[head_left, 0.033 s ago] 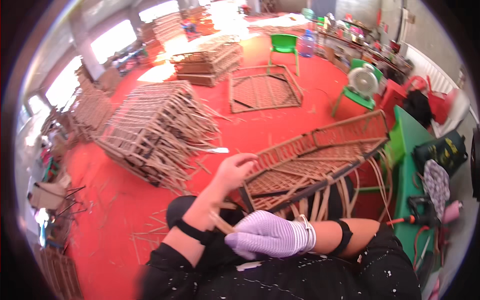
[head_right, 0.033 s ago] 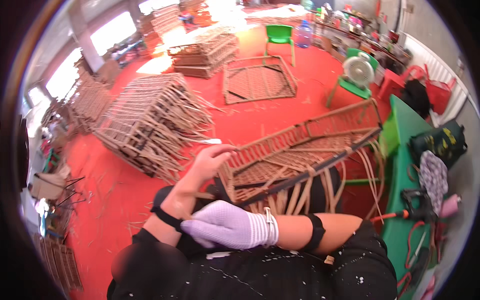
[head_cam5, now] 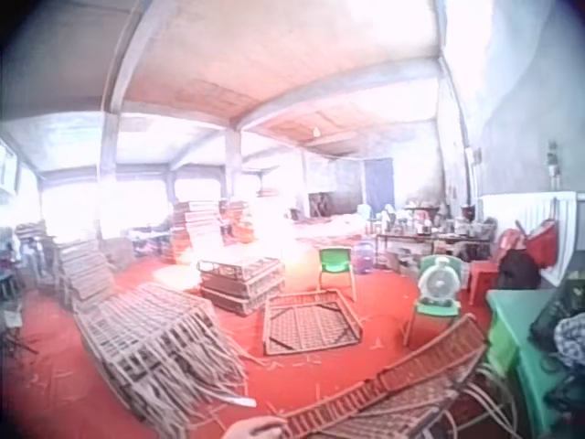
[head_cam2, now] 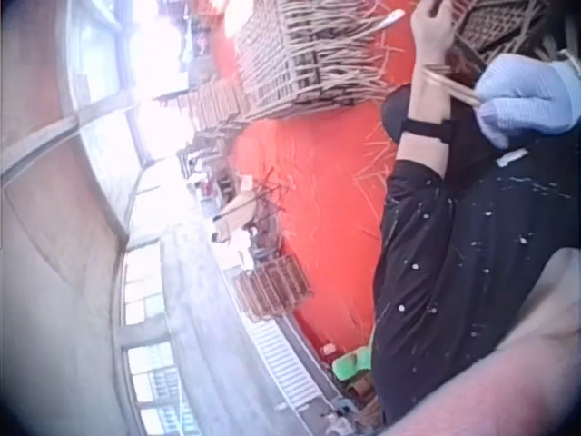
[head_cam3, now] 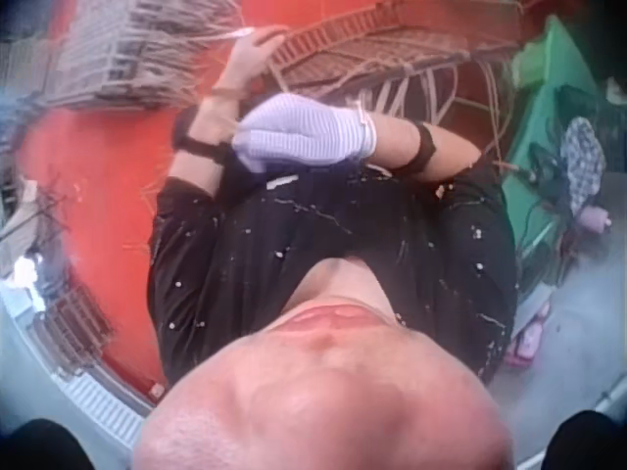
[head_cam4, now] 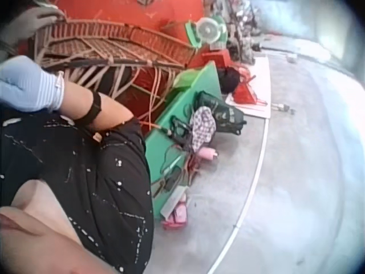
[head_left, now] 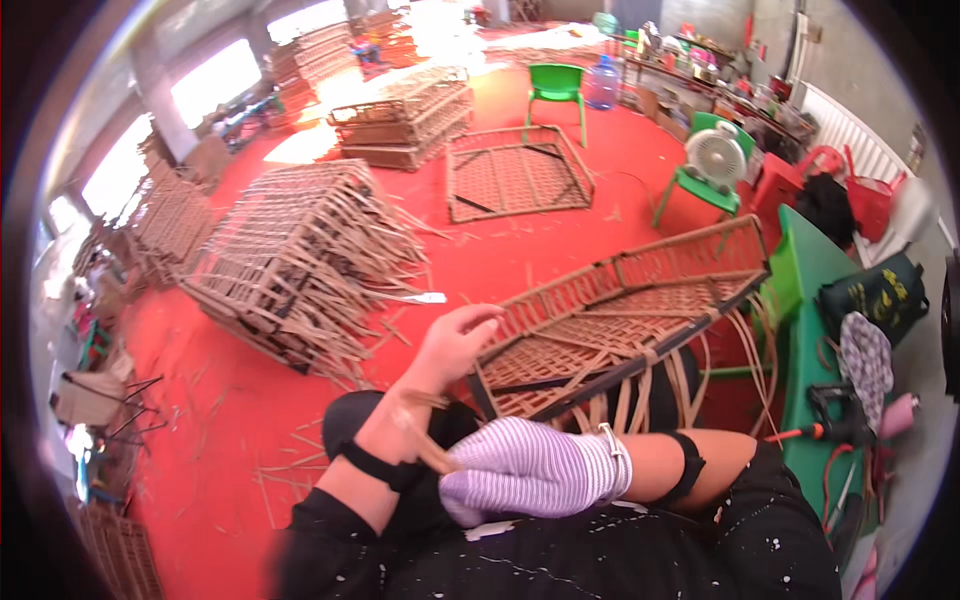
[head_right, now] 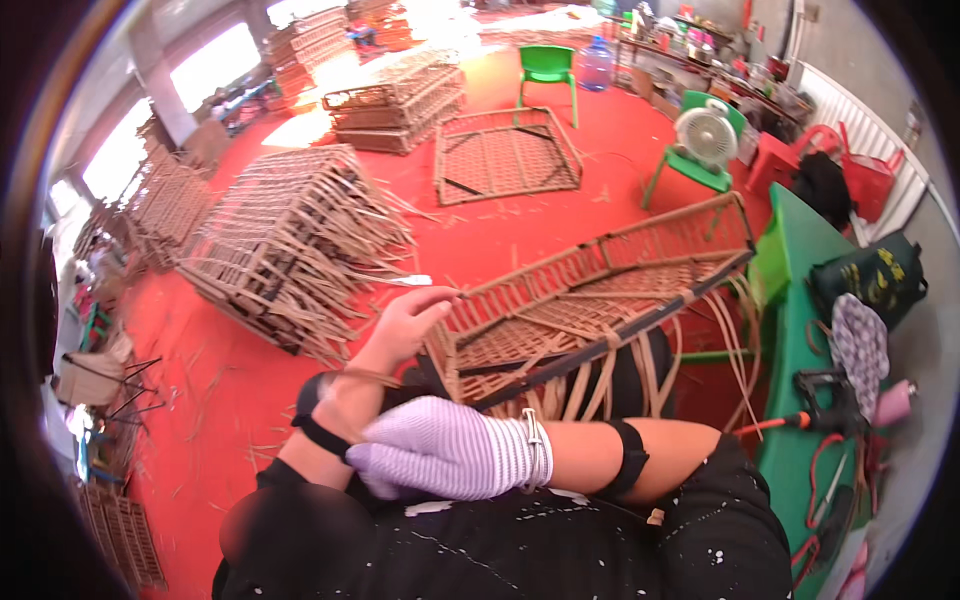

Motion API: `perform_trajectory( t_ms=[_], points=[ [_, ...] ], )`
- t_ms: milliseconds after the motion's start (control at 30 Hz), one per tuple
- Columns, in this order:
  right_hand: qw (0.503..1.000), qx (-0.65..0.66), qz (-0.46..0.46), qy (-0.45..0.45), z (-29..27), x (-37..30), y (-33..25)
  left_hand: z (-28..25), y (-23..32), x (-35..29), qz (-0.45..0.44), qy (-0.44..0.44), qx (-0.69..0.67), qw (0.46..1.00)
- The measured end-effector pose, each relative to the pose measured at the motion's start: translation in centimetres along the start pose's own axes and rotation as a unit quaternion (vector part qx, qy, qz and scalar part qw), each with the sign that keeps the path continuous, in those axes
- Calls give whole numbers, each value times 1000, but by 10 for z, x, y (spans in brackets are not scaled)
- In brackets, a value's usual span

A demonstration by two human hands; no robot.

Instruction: Weaving and securing bamboo/wicker strips onto a furniture frame using hands, scissors, and a pneumatic staple gun.

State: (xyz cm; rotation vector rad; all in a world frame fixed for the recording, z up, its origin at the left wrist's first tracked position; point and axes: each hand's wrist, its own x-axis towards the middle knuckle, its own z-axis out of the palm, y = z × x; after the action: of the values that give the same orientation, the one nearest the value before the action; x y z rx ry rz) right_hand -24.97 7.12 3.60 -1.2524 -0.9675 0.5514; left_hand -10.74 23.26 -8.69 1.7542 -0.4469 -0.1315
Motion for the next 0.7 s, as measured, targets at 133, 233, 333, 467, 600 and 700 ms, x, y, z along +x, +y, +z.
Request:
perform_trajectory(
  t_ms=[133, 233, 333, 467, 600, 700],
  points=[
    [942, -316, -95, 57, -37, -16, -28, 2, 4, -27, 47, 132, 85, 986],
    [896, -428, -40, 110, -69, -49, -40, -10, 6, -65, 56, 141, 130, 980],
    [854, -494, 37, 161, -93, -86, -40, -17, 7, -110, 75, 117, 204, 969],
    [762, -576, 166, 243, -117, -132, -29, -14, 14, -152, -8, -1, 138, 990],
    [652, -684, 202, 258, -161, -182, -16, -1, 21, -159, -44, -72, 112, 990],
    [598, -702, 291, 255, -191, -222, -15, 9, 23, -155, -62, -116, 71, 989]
  ],
)
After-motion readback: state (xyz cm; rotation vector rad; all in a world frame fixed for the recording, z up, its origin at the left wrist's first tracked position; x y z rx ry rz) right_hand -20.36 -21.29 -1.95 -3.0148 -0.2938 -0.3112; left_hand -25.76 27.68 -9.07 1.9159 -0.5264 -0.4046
